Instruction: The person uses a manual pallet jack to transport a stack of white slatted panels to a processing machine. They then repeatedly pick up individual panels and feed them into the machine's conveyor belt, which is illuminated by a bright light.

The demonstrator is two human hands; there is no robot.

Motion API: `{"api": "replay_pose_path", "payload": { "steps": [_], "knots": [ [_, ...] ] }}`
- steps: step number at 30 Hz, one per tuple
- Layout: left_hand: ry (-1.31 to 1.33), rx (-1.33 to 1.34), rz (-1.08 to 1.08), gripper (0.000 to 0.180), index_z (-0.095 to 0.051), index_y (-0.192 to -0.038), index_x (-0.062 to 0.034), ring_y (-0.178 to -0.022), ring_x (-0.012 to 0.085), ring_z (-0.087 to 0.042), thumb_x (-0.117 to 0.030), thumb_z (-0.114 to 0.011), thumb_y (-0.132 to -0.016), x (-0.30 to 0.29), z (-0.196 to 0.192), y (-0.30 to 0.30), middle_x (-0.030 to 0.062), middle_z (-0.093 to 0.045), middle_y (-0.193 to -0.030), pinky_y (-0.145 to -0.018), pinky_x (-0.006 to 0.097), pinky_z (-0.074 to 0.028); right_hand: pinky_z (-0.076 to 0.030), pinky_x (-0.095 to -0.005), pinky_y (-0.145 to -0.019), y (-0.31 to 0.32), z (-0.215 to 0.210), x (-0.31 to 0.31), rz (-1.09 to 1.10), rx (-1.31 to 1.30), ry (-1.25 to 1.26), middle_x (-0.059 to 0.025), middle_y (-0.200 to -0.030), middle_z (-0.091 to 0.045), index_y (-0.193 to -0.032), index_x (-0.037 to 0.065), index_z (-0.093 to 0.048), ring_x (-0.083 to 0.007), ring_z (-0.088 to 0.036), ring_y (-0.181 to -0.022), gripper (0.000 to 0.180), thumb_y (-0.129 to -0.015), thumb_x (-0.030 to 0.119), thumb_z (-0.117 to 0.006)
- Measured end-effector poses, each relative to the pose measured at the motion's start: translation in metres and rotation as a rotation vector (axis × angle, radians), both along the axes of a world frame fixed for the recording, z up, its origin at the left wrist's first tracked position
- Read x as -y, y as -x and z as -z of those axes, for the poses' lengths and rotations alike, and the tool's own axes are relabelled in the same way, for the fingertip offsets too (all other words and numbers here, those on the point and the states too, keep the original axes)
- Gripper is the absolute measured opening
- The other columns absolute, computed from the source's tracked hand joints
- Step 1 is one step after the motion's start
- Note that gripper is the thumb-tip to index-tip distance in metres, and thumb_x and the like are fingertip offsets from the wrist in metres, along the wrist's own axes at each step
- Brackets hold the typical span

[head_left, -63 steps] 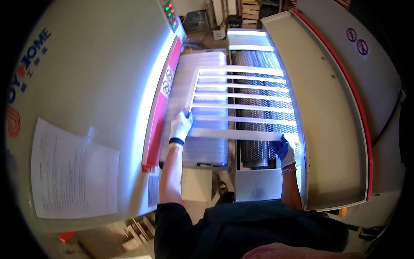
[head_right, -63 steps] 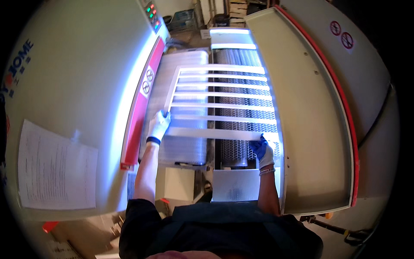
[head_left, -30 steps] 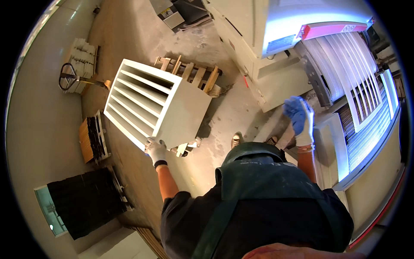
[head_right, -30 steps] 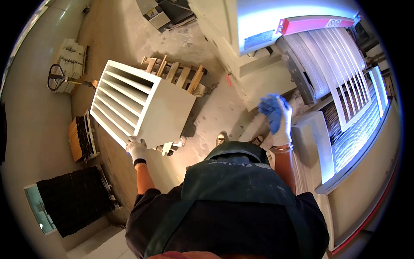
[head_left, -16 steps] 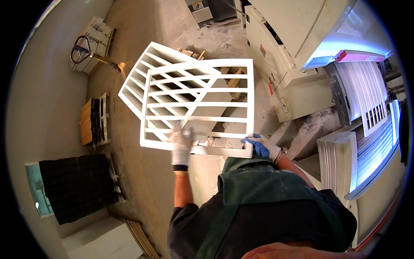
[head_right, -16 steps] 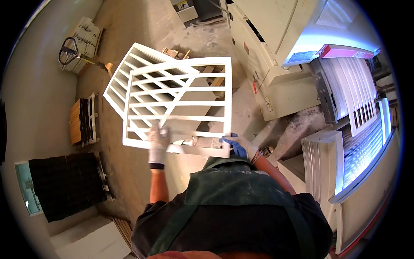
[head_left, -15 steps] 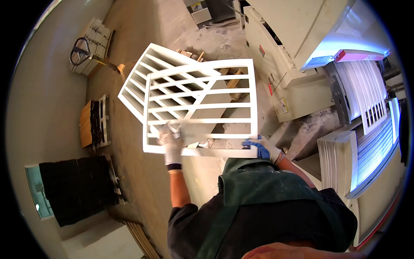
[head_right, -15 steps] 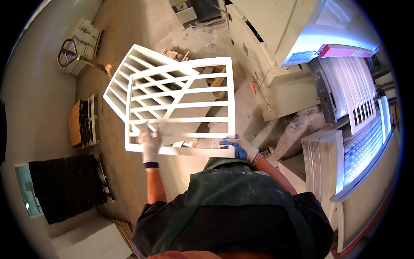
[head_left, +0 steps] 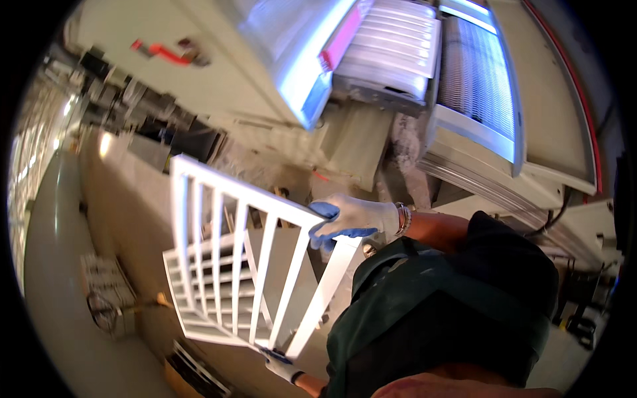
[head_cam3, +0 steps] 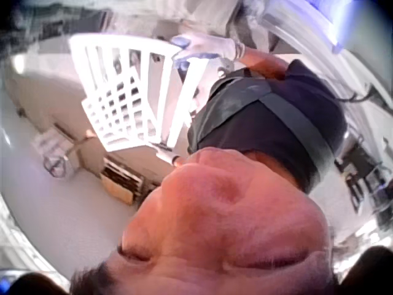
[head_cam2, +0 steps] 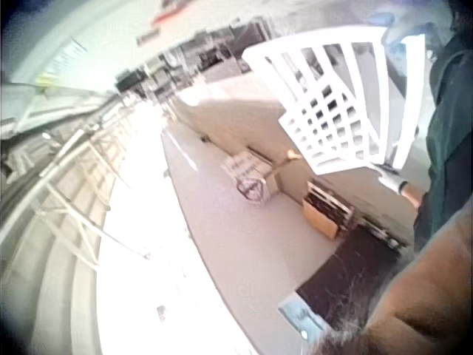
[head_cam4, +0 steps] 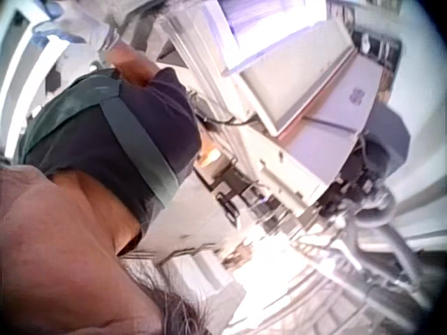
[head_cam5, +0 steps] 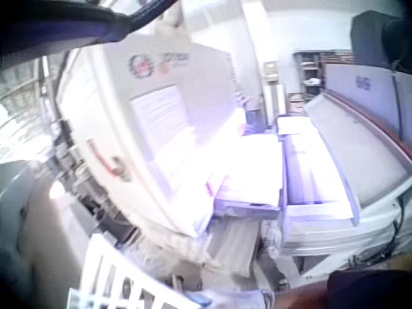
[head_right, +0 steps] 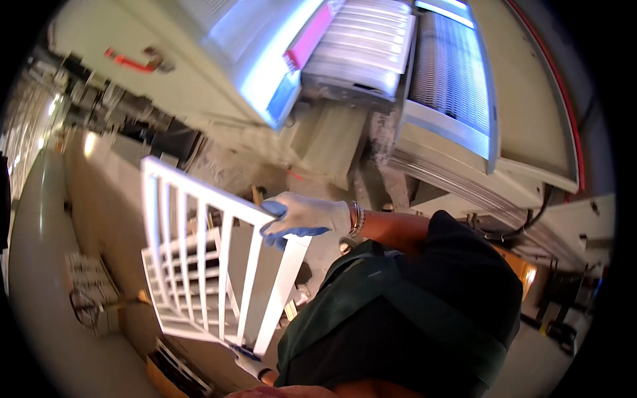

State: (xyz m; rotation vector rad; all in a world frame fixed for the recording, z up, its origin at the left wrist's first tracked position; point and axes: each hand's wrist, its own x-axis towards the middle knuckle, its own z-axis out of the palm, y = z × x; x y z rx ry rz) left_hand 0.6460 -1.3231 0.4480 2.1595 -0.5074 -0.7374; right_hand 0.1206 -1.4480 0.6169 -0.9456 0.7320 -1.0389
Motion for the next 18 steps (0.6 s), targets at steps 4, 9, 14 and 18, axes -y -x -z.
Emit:
{"api": "replay_pose_path", "payload": {
  "steps": [4, 9, 14, 18],
  "knots": [
    [0.368, -0.253, -0.033, 0.067, -0.042, -0.134, 0.003, -0.114, 0.0249, -0.046, -0.052, -0.053, -0.097, 0.032, -0.01, 0.037, 0.0133, -0.046, -0.126, -0.099, 0.037, -0.037, -0.058, -0.0309, -0.072, 0.046, -0.065, -0.009, -0.039, 0.073, 0.181, -0.0155, -0.1, -0.07, -0.121, -0.006, -0.054, -0.0194, -0.07, -0.083, 0.035, -0.091, 0.008, -0.065],
    [0.693, -0.198, 0.014, 0.068, -0.037, -0.144, 0.0025, -0.119, 0.0254, -0.048, -0.048, -0.048, -0.1, 0.093, -0.063, 0.113, 0.015, -0.047, -0.133, -0.103, 0.038, -0.039, -0.044, -0.0542, -0.103, 0.1, -0.052, 0.009, -0.22, 0.917, 0.709, -0.0277, -0.14, -0.048, -0.148, -0.005, -0.027, -0.0385, -0.055, -0.122, 0.092, -0.089, 0.056, -0.062],
    [0.755, 0.748, 0.264, 0.059, -0.049, -0.136, 0.0064, -0.091, 0.0247, -0.061, -0.042, -0.041, -0.104, 0.144, -0.145, 0.22, 0.0167, -0.062, -0.105, -0.08, 0.04, -0.052, -0.051, -0.0455, -0.1, 0.157, -0.027, -0.014, 0.305, 0.734, 0.378, -0.0207, -0.129, -0.058, -0.129, 0.0, -0.052, -0.0357, -0.061, -0.116, 0.04, -0.095, 0.018, -0.063],
    [0.923, 0.489, 0.448, 0.052, -0.047, -0.139, 0.0066, -0.105, 0.0279, -0.062, -0.032, -0.043, -0.105, 0.155, -0.237, 0.339, 0.0221, -0.057, -0.125, -0.09, 0.038, -0.053, -0.055, -0.0445, -0.095, 0.222, 0.042, -0.029, 0.589, 0.87, 0.215, -0.0169, -0.117, -0.064, -0.115, 0.002, -0.058, -0.0347, -0.064, -0.11, 0.023, -0.099, 0.018, -0.058]
  ]
}}
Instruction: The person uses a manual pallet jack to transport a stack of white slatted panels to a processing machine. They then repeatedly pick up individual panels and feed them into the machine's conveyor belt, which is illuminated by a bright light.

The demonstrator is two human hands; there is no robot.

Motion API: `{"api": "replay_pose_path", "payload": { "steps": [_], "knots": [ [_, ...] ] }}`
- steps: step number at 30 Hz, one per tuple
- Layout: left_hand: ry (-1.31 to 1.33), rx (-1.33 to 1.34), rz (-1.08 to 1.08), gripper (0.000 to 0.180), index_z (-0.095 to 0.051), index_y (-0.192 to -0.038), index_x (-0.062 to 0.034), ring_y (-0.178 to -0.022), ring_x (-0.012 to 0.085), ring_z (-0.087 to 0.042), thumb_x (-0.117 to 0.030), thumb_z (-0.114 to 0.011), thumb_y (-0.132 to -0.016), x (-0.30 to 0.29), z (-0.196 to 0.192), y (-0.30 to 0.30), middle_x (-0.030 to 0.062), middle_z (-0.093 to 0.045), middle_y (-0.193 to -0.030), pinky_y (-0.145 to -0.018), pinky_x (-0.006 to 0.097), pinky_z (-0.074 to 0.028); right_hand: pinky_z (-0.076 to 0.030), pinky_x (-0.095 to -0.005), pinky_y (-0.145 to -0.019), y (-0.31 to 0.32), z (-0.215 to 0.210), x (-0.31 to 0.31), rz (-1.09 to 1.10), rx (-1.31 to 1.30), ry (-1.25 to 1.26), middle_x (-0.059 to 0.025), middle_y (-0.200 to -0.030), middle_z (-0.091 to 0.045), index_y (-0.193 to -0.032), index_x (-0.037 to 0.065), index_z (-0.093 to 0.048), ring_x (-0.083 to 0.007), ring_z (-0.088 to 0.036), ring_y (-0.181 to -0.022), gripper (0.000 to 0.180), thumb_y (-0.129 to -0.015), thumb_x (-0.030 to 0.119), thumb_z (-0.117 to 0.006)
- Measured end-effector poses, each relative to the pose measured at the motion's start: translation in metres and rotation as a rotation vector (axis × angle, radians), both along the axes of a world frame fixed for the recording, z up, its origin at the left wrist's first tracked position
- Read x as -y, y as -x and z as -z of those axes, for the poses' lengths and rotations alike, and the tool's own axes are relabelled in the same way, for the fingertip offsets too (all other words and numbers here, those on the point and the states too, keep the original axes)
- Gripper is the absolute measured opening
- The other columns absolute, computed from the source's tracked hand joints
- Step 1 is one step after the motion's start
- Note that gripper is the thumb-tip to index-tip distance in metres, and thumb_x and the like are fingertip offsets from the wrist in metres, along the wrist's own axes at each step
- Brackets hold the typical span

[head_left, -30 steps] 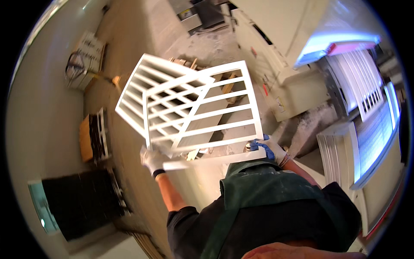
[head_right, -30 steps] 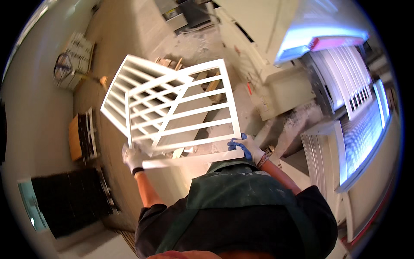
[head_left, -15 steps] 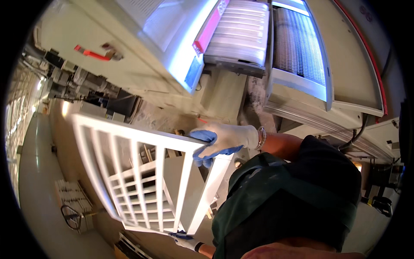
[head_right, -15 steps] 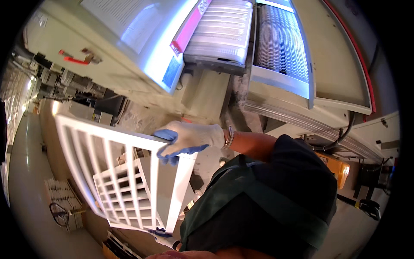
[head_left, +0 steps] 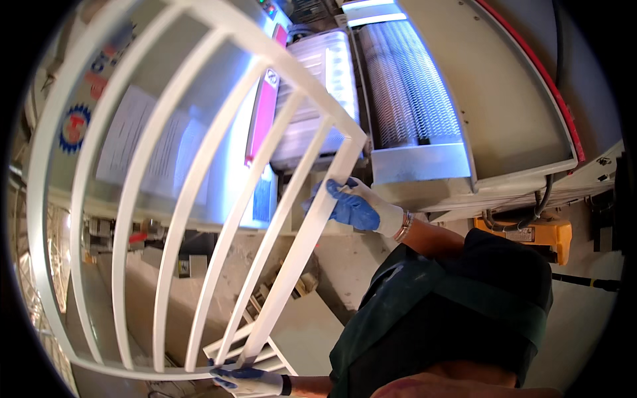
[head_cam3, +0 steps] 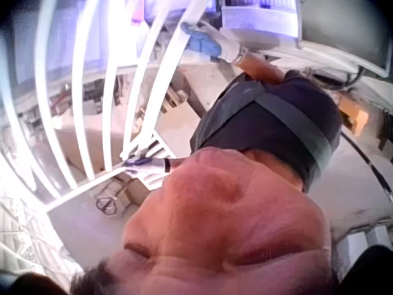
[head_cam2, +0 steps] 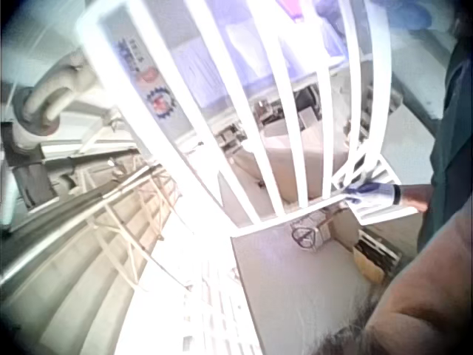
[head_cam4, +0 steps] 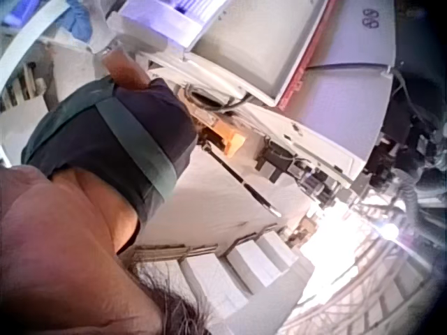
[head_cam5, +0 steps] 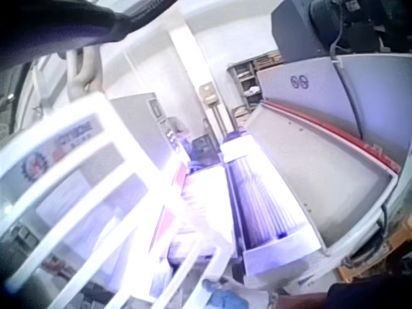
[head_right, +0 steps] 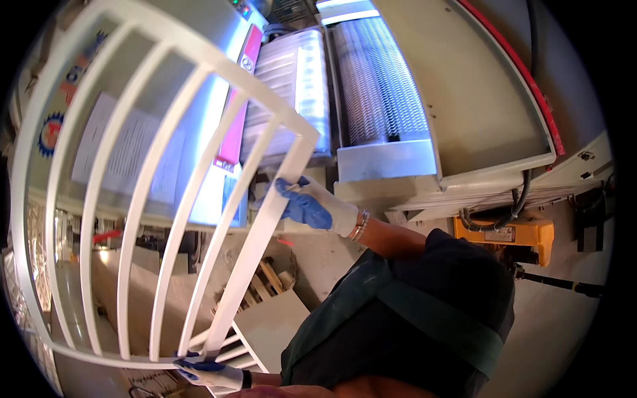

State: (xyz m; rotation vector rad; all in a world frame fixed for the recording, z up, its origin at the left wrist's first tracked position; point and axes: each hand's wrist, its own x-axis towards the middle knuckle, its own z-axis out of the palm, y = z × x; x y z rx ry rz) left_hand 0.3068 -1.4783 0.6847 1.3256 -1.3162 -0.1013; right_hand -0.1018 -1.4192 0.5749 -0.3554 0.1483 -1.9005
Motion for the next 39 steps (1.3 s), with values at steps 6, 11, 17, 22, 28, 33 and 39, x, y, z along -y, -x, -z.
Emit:
{"api": "replay_pose_path", "payload": {
  "steps": [6, 11, 17, 22, 28, 33, 39],
  "knots": [
    [0.178, 0.225, 0.453, 0.062, -0.032, -0.148, 0.0046, -0.134, 0.0302, -0.044, -0.022, -0.059, -0.099, 0.042, -0.066, 0.143, 0.0237, -0.039, -0.149, -0.111, 0.039, -0.035, -0.056, -0.0464, -0.096, 0.089, 0.033, -0.056, 0.269, 0.139, -0.077, -0.0098, -0.11, -0.062, -0.117, 0.014, -0.054, -0.0274, -0.064, -0.108, 0.022, -0.1, 0.027, -0.057],
    [0.021, 0.413, 0.66, 0.056, -0.038, -0.145, 0.003, -0.119, 0.0191, -0.053, -0.003, -0.058, -0.093, 0.086, -0.104, 0.274, 0.0163, -0.052, -0.137, -0.103, 0.03, -0.04, -0.055, -0.0442, -0.098, 0.141, 0.04, -0.081, 0.424, 0.152, -0.2, -0.0128, -0.113, -0.063, -0.12, 0.006, -0.049, -0.027, -0.065, -0.107, 0.031, -0.099, 0.027, -0.059],
    [0.04, 0.596, 0.823, 0.057, -0.046, -0.138, 0.0022, -0.11, 0.0307, -0.064, -0.013, -0.067, -0.088, 0.172, -0.073, 0.388, 0.0234, -0.063, -0.122, -0.097, 0.039, -0.047, -0.061, -0.0267, -0.076, 0.17, 0.055, -0.091, 0.613, 0.246, -0.303, -0.0159, -0.109, -0.064, -0.116, -0.002, -0.054, -0.0245, -0.068, -0.099, 0.036, -0.098, 0.028, -0.061],
    [-0.182, 0.677, 0.857, 0.056, -0.052, -0.134, -0.002, -0.106, 0.0356, -0.067, -0.024, -0.067, -0.086, 0.177, -0.039, 0.472, 0.0246, -0.067, -0.112, -0.09, 0.041, -0.051, -0.044, -0.0091, -0.046, 0.202, 0.098, -0.107, 0.548, 0.328, -0.374, -0.0124, -0.098, -0.066, -0.116, 0.0, -0.056, -0.0069, -0.058, -0.061, 0.034, -0.098, 0.028, -0.06],
    [-0.371, 0.777, 0.947, 0.05, -0.055, -0.128, -0.0031, -0.094, 0.0391, -0.068, -0.03, -0.063, -0.087, 0.224, 0.032, 0.552, 0.0223, -0.07, -0.1, -0.084, 0.047, -0.052, -0.044, -0.0124, -0.05, 0.23, 0.12, -0.097, 0.839, 0.259, -0.519, -0.0121, -0.096, -0.067, -0.109, -0.001, -0.062, -0.0073, -0.055, -0.06, 0.029, -0.099, 0.026, -0.059],
    [-0.467, 0.749, 1.111, 0.05, -0.056, -0.128, -0.0019, -0.096, 0.0393, -0.068, -0.031, -0.061, -0.088, 0.261, 0.117, 0.611, 0.0253, -0.069, -0.101, -0.085, 0.047, -0.053, -0.046, -0.0118, -0.048, 0.269, 0.146, -0.097, 0.917, 0.313, -0.611, -0.016, -0.097, -0.066, -0.105, 0.0, -0.062, -0.0161, -0.065, -0.072, 0.024, -0.098, 0.023, -0.061],
    [-0.431, 0.772, 1.105, 0.056, -0.052, -0.132, 0.0018, -0.099, 0.0421, -0.066, -0.032, -0.061, -0.089, 0.271, 0.171, 0.635, 0.0265, -0.067, -0.108, -0.088, 0.046, -0.053, -0.061, -0.0379, -0.075, 0.298, 0.184, -0.099, 1.022, 0.192, -0.687, -0.0149, -0.099, -0.068, -0.11, 0.001, -0.058, -0.0243, -0.068, -0.084, 0.036, -0.094, 0.033, -0.065]
  ]
}}
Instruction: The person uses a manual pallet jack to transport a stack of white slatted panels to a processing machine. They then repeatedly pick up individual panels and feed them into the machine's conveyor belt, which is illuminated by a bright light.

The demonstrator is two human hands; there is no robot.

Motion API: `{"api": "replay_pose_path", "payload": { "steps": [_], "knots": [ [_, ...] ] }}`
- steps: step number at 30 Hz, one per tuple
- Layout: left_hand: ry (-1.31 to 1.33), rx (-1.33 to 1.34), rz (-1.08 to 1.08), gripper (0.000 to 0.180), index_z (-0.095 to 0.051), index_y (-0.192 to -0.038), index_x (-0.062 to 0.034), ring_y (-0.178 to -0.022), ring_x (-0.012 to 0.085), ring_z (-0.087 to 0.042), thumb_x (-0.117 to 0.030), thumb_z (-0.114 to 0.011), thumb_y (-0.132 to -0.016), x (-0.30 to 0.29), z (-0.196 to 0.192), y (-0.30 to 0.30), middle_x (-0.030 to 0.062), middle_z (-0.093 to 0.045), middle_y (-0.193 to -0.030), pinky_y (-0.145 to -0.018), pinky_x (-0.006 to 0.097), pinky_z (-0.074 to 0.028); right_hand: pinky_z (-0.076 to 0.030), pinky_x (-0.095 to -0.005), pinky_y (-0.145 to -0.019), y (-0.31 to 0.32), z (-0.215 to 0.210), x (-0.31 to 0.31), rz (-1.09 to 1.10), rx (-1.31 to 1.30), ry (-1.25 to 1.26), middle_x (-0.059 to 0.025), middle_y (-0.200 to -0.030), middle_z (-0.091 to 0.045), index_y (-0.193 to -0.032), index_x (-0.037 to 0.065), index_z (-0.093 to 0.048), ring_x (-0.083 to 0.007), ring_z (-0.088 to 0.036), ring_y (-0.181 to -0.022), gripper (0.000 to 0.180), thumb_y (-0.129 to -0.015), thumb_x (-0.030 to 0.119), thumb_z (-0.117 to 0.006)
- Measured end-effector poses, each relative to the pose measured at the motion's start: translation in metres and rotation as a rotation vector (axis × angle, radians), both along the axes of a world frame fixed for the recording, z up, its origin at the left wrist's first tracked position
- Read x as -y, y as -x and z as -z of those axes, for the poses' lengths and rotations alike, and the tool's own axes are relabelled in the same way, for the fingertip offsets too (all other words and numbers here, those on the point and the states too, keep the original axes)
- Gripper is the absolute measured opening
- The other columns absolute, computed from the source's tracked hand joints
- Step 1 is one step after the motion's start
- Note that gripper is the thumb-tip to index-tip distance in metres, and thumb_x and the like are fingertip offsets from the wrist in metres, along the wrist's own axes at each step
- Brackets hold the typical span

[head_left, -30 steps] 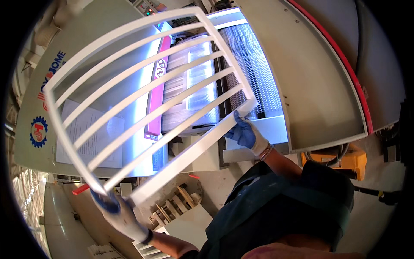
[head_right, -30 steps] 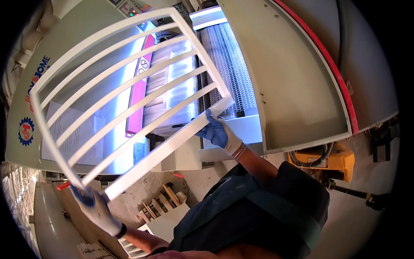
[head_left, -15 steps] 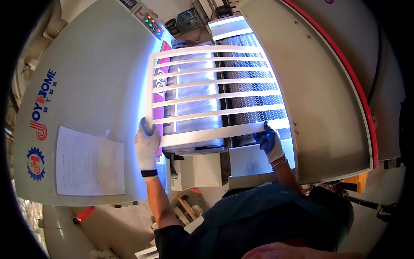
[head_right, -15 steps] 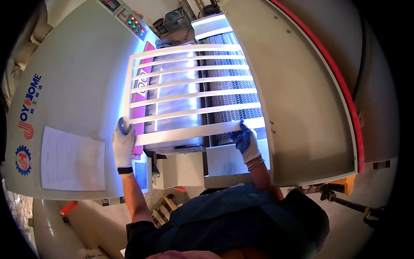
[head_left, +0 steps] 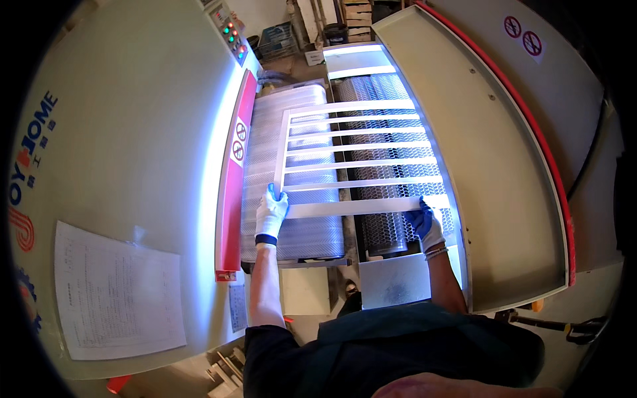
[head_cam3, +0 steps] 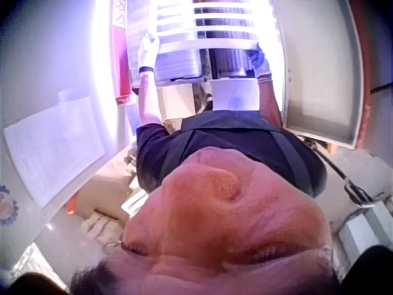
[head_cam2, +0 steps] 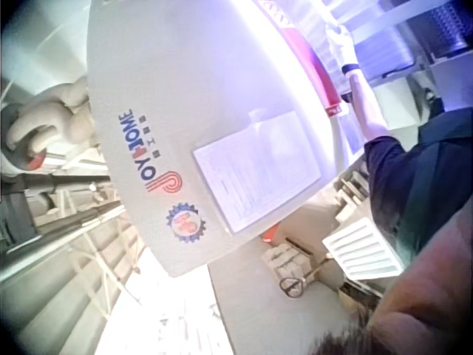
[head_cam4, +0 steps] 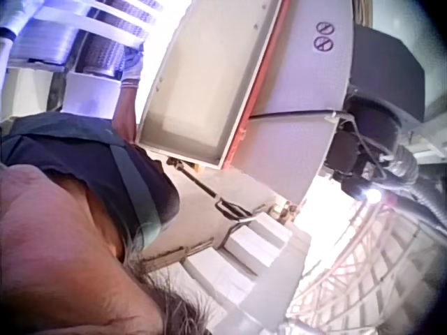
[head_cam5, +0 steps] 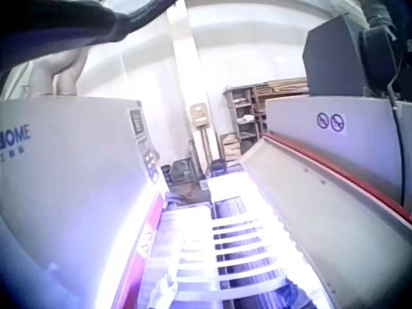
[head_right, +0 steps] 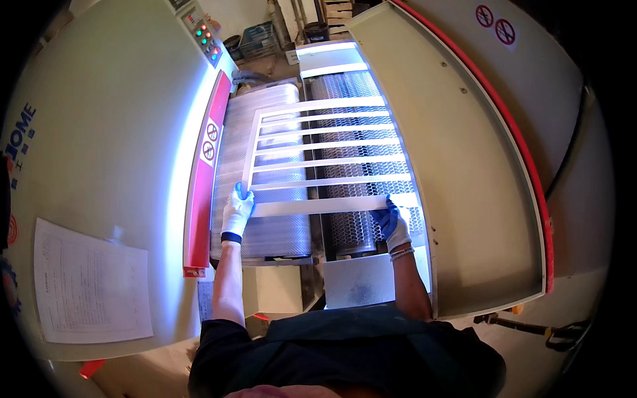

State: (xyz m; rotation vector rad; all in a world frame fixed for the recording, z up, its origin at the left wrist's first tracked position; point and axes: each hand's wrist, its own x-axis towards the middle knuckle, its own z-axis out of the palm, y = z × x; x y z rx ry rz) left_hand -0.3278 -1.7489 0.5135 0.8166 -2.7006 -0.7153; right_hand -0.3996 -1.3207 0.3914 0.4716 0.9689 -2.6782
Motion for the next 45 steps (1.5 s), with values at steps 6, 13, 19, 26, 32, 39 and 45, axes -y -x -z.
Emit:
{"api": "replay_pose_path", "payload": {
  "steps": [6, 13, 19, 26, 32, 39, 45],
  "knots": [
    [0.609, -0.301, 0.051, 0.043, -0.057, -0.12, -0.0042, -0.074, 0.0395, -0.064, -0.03, -0.064, -0.086, 0.023, 0.014, -0.023, 0.0222, -0.063, -0.088, -0.068, 0.05, -0.051, -0.058, -0.0432, -0.078, 0.016, 0.003, 0.004, -0.374, 0.25, -0.249, -0.02, -0.111, -0.065, -0.124, -0.002, -0.052, -0.0306, -0.068, -0.092, 0.062, -0.096, 0.053, -0.052],
    [0.283, -0.355, -0.052, 0.039, -0.059, -0.12, -0.0066, -0.089, 0.0342, -0.064, -0.03, -0.063, -0.089, -0.048, -0.021, -0.18, 0.0139, -0.065, -0.099, -0.081, 0.048, -0.047, -0.056, -0.0368, -0.067, 0.039, 0.039, 0.005, -0.932, 0.054, 0.202, -0.0118, -0.094, -0.071, -0.099, 0.009, -0.062, -0.0253, -0.068, -0.08, 0.046, -0.097, 0.054, -0.051],
    [0.02, -0.115, -0.498, 0.038, -0.062, -0.119, -0.0039, -0.103, 0.0333, -0.063, -0.028, -0.065, -0.089, -0.163, 0.011, -0.4, 0.0175, -0.066, -0.108, -0.089, 0.042, -0.049, -0.056, -0.0393, -0.084, 0.007, -0.04, 0.031, -0.592, -0.269, -0.399, -0.0201, -0.117, -0.067, -0.125, 0.001, -0.053, -0.0293, -0.068, -0.1, 0.048, -0.1, 0.042, -0.051],
    [0.201, 0.617, -1.453, 0.066, -0.045, -0.138, -0.0066, -0.12, 0.0402, -0.051, -0.04, -0.062, -0.084, -0.266, 0.064, -0.676, 0.0212, -0.047, -0.138, -0.095, 0.056, -0.043, -0.054, -0.0395, -0.092, -0.118, -0.126, 0.095, -0.984, -0.383, -0.054, -0.0249, -0.124, -0.063, -0.124, -0.001, -0.058, -0.03, -0.067, -0.104, 0.04, -0.102, 0.031, -0.049],
    [-0.127, 0.818, -1.68, 0.073, -0.036, -0.14, 0.0006, -0.131, 0.0371, -0.04, -0.038, -0.061, -0.083, -0.328, 0.083, -0.85, 0.0221, -0.04, -0.14, -0.106, 0.051, -0.034, -0.057, -0.0416, -0.082, -0.287, -0.153, 0.122, -1.298, -0.374, -0.064, -0.0216, -0.108, -0.068, -0.115, -0.001, -0.06, -0.0296, -0.069, -0.09, 0.034, -0.1, 0.027, -0.051],
    [-0.082, 0.759, -1.472, 0.067, -0.046, -0.132, -0.0025, -0.116, 0.0364, -0.053, -0.047, -0.06, -0.084, -0.351, 0.072, -0.868, 0.0204, -0.051, -0.125, -0.094, 0.051, -0.043, -0.057, -0.0425, -0.077, -0.469, -0.056, 0.135, -1.699, 0.053, -0.066, -0.02, -0.105, -0.069, -0.116, 0.001, -0.059, -0.0308, -0.069, -0.087, 0.03, -0.099, 0.025, -0.053],
    [-0.198, 0.374, -1.096, 0.075, -0.037, -0.145, -0.0073, -0.099, 0.0415, -0.063, -0.046, -0.063, -0.087, -0.367, 0.077, -0.821, 0.0256, -0.061, -0.114, -0.087, 0.051, -0.048, -0.054, -0.0393, -0.082, -0.603, 0.04, 0.12, -2.183, 0.112, -0.264, -0.013, -0.12, -0.064, -0.127, 0.008, -0.057, -0.0255, -0.062, -0.104, 0.04, -0.095, 0.031, -0.062]
  ]
}}
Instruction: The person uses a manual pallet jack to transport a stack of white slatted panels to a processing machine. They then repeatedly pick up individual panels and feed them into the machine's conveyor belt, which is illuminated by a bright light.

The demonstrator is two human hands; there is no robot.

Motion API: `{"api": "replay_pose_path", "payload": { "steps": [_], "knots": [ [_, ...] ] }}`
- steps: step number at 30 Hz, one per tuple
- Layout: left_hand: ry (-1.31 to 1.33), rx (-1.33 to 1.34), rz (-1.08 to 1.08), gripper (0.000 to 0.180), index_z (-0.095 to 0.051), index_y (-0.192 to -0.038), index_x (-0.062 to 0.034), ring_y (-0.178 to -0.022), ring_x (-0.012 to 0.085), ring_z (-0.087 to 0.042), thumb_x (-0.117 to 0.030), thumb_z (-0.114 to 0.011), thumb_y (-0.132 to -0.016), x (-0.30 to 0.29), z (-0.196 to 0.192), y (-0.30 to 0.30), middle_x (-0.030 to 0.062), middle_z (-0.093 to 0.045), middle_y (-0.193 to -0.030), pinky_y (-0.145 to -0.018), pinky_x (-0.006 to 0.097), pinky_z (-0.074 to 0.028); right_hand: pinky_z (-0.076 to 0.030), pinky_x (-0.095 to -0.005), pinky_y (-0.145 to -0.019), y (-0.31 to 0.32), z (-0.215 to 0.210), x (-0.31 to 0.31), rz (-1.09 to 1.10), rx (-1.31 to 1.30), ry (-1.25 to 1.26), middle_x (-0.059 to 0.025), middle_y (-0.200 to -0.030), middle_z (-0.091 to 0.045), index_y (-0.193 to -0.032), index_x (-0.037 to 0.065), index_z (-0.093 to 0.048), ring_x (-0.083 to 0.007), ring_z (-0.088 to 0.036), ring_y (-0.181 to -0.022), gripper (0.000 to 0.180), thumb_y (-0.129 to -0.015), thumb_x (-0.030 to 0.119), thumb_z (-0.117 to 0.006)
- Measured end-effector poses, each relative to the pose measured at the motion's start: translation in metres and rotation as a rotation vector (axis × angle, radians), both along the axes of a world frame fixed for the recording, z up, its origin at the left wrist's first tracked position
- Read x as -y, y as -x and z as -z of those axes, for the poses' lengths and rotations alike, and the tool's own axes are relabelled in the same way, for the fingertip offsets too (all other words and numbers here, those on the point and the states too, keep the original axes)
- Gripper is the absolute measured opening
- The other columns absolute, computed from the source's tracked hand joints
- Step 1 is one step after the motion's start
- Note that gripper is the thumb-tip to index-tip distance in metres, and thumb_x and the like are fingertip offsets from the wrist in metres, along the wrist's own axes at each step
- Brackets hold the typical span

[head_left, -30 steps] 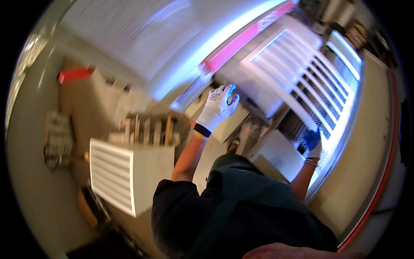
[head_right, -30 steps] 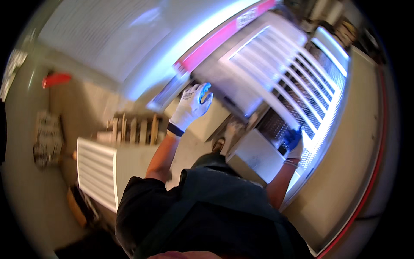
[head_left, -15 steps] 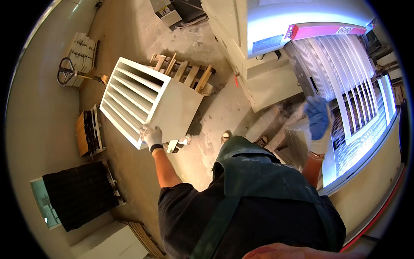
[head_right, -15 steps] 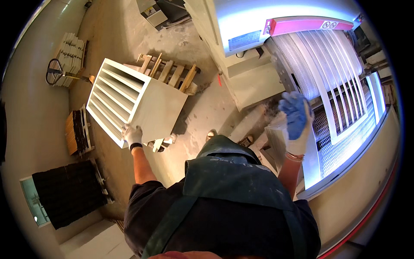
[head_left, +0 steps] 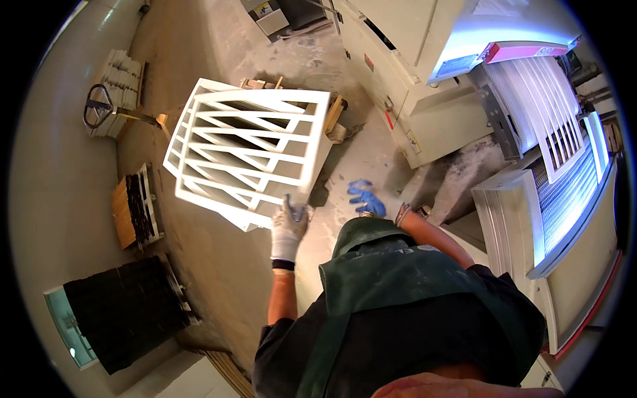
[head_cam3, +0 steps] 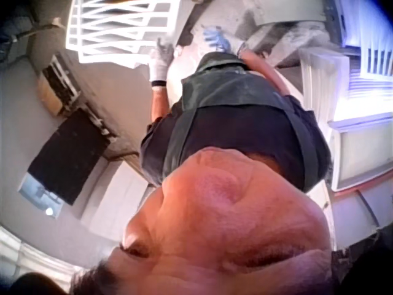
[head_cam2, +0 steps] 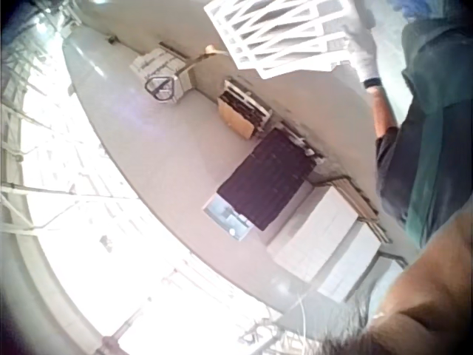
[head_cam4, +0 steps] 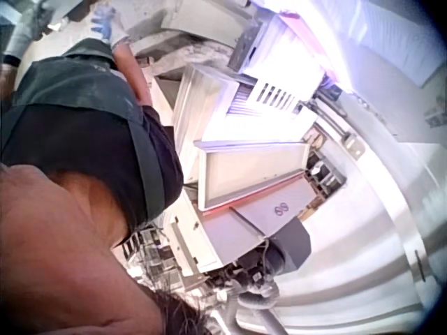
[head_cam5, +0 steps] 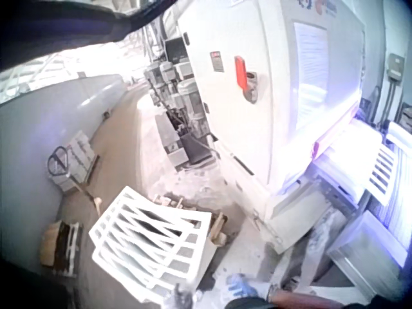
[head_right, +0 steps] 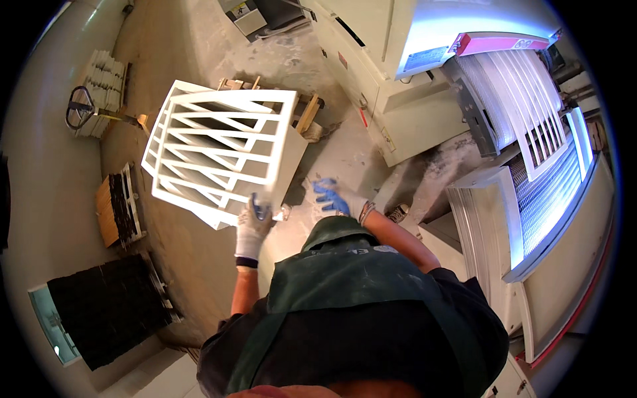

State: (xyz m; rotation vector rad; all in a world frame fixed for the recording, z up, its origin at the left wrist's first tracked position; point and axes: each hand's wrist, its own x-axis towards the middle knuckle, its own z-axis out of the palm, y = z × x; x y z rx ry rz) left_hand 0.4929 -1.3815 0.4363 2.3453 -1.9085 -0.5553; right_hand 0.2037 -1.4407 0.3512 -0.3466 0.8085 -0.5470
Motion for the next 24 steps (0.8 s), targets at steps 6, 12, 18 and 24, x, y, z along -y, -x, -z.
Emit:
{"api": "replay_pose_path", "payload": {
  "steps": [6, 12, 18, 24],
  "knots": [
    [0.16, -0.164, -0.173, 0.055, -0.052, -0.133, -0.0007, -0.099, 0.0338, -0.066, -0.026, -0.069, -0.088, 0.03, -0.04, -0.045, 0.0207, -0.067, -0.109, -0.088, 0.042, -0.052, -0.056, -0.0323, -0.081, -0.036, -0.001, -0.032, 0.097, 0.034, 0.0, -0.0114, -0.103, -0.069, -0.113, -0.003, -0.062, -0.018, -0.067, -0.09, 0.026, -0.09, 0.01, -0.067],
    [-0.131, 0.35, -0.741, 0.092, -0.033, -0.149, -0.0042, -0.137, 0.0336, -0.04, -0.067, -0.054, -0.086, -0.009, -0.012, -0.226, 0.0223, -0.042, -0.148, -0.112, 0.043, -0.033, -0.058, -0.0319, -0.081, 0.009, -0.109, -0.029, 0.229, -0.043, 0.152, -0.0112, -0.095, -0.067, -0.114, -0.002, -0.057, -0.0199, -0.069, -0.086, 0.026, -0.089, 0.001, -0.063],
    [0.036, -0.55, -0.903, 0.062, -0.065, -0.083, -0.0006, -0.057, 0.0136, -0.055, -0.061, -0.059, -0.09, -0.052, 0.026, -0.233, 0.0037, -0.062, -0.063, -0.058, 0.028, -0.044, -0.056, -0.0273, -0.069, 0.032, -0.217, -0.006, 0.196, -0.082, 0.449, -0.0089, -0.09, -0.07, -0.111, -0.003, -0.06, -0.0145, -0.068, -0.076, 0.029, -0.085, 0.005, -0.072],
    [0.314, -1.055, -0.921, 0.061, -0.063, -0.103, 0.005, -0.072, 0.0252, -0.062, -0.055, -0.054, -0.096, -0.06, 0.012, -0.194, 0.0132, -0.066, -0.084, -0.069, 0.038, -0.053, -0.056, -0.0303, -0.078, 0.105, -0.31, -0.009, 0.102, -0.121, 0.734, -0.0112, -0.095, -0.069, -0.121, -0.004, -0.056, -0.018, -0.069, -0.086, 0.045, -0.078, -0.002, -0.071]
  ]
}}
